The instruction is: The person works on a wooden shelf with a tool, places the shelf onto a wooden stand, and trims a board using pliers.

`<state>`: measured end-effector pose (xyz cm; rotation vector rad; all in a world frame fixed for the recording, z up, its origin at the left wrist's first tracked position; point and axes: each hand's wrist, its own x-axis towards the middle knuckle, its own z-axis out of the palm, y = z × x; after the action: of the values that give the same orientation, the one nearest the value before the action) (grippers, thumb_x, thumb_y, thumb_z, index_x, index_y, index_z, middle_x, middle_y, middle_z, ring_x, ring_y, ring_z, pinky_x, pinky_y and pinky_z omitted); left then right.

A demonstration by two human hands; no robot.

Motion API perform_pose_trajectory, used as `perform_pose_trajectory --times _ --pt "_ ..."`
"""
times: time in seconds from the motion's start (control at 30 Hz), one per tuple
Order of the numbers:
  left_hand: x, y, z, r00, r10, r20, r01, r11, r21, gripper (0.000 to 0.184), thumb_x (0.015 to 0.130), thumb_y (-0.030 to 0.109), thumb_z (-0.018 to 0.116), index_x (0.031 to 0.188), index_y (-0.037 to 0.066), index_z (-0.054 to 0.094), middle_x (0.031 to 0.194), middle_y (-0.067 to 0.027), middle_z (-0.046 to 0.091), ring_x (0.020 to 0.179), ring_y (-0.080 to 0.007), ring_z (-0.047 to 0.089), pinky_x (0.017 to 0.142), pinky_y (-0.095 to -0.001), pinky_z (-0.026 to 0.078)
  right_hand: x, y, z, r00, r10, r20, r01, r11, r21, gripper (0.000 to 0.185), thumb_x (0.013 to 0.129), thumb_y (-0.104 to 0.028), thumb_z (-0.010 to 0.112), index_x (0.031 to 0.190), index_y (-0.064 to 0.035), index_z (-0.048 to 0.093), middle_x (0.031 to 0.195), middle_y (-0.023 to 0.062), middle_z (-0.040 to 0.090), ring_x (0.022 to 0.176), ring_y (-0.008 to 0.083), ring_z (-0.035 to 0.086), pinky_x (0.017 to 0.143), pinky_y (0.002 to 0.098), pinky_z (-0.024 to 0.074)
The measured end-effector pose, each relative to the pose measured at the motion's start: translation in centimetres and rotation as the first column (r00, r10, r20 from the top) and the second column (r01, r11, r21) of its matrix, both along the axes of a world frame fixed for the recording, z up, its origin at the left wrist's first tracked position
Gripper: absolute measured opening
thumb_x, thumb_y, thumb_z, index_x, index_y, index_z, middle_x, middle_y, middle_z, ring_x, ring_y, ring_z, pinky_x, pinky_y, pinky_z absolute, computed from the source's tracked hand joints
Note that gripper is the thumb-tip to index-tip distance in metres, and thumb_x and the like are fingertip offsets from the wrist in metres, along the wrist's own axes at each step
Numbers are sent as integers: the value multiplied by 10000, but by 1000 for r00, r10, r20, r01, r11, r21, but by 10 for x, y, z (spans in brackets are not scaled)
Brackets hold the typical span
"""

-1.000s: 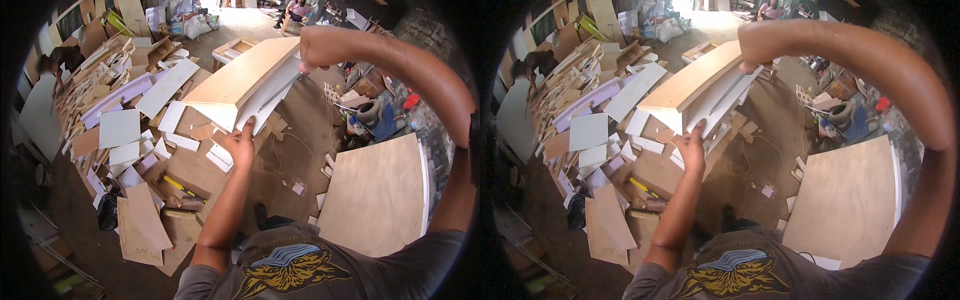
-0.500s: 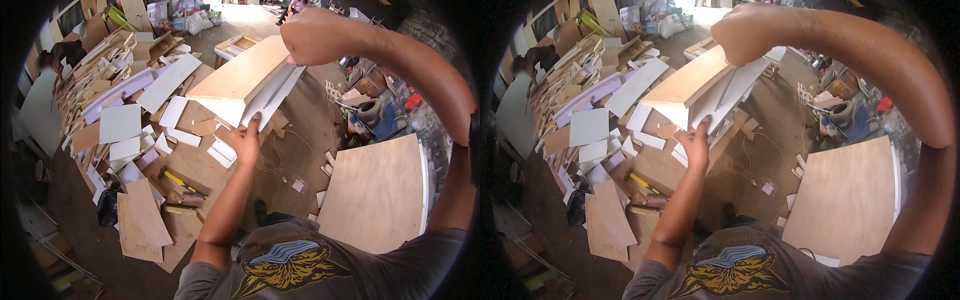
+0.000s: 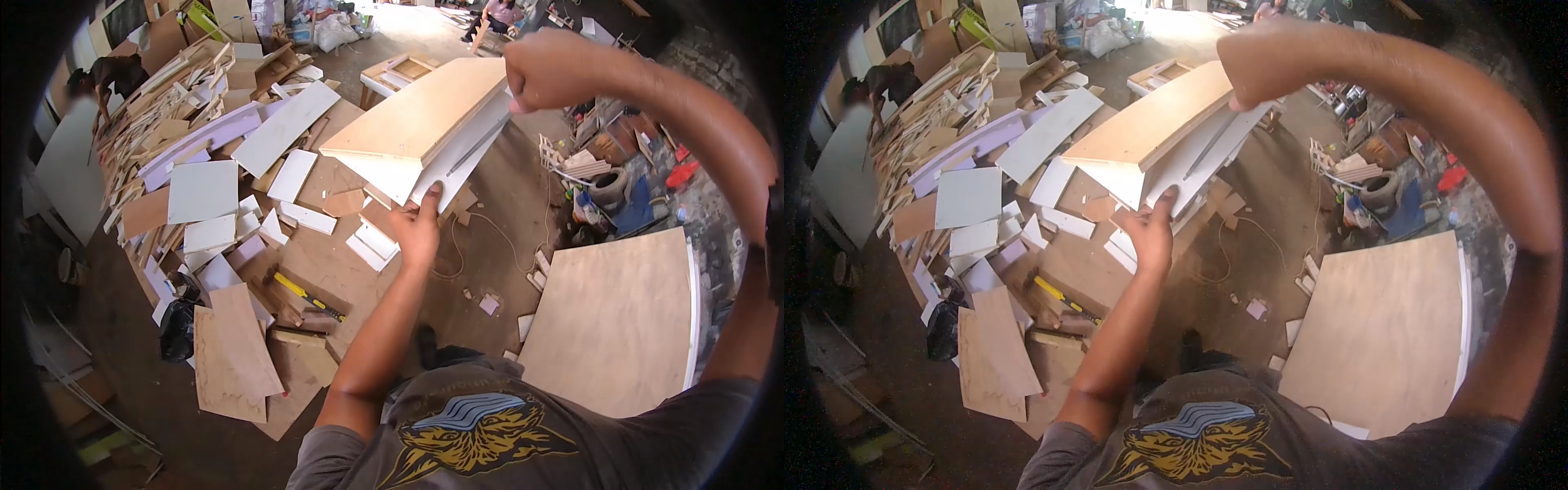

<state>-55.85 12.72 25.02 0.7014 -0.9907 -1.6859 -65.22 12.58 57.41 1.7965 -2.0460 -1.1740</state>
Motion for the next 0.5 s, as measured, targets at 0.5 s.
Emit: perform_pose_trajectory --times 0.5 --pt "-4 -1 4 1000 11 -16 -10 999 47 302 889 229 752 679 32 661 595 34 525 535 -60 416 508 -265 295 -38 27 -6 976 -136 173 147 988 -54 439 724 -320 792 1108 -135 684 898 19 623 843 231 620 708 394 507"
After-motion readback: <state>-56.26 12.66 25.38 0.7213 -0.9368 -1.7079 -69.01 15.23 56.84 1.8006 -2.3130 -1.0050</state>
